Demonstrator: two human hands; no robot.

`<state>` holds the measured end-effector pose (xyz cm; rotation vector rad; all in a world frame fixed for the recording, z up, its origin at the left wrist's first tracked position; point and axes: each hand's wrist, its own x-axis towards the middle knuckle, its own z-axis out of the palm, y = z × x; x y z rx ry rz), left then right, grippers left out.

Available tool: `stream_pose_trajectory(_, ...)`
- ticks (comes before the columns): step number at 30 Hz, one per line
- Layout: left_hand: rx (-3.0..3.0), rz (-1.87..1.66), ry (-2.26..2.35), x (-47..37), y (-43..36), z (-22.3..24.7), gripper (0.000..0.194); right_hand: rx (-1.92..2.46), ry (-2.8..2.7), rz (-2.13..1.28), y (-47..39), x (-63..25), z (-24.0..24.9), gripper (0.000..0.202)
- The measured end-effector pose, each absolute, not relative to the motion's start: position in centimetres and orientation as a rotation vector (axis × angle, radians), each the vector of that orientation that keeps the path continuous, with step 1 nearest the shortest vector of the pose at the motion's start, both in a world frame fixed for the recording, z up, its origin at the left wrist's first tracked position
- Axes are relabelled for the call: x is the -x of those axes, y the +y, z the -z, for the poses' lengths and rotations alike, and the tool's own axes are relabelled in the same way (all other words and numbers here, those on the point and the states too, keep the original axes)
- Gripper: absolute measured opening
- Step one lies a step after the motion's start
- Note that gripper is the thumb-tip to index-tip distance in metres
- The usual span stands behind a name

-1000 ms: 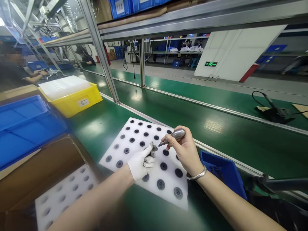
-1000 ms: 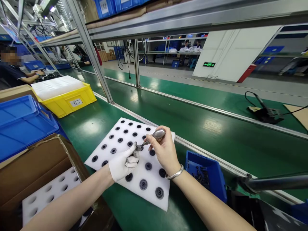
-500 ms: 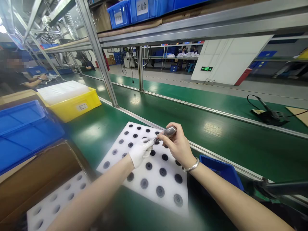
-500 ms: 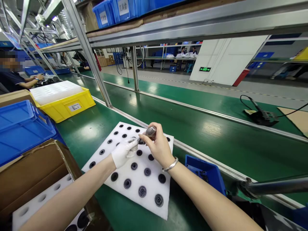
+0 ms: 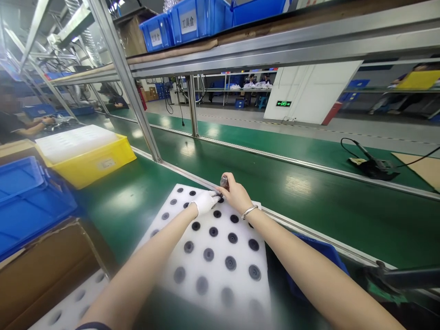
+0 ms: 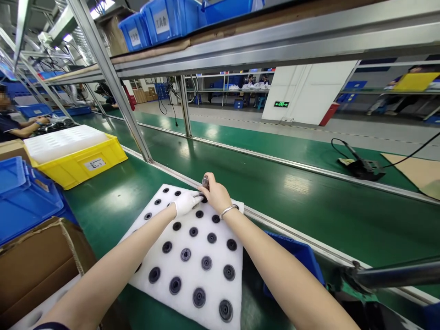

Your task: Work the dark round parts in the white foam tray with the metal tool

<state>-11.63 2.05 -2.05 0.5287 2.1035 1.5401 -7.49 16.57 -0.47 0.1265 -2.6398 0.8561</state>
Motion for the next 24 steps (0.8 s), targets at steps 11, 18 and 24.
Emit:
stream_pose_trajectory(11, -0.102, -1.819, 1.754, 11.2, -0.4, 1.7, 0.016, -0.189, -2.71, -0.797, 16.3, 7.9, 1.4, 0.029)
stream_pose_trajectory(18, 0.022, -2.043, 1.21, 10.4, -3.5, 1.8, 0.014, -0.236, -2.675, -0.996, 17.1, 7.6, 1.8, 0.031)
stream_pose_trajectory(24, 0.018, -2.099, 1.1, 10.5, -3.1, 2.7, 0.012, -0.301, -2.7, -0.887, 16.6, 7.3, 2.3, 0.031)
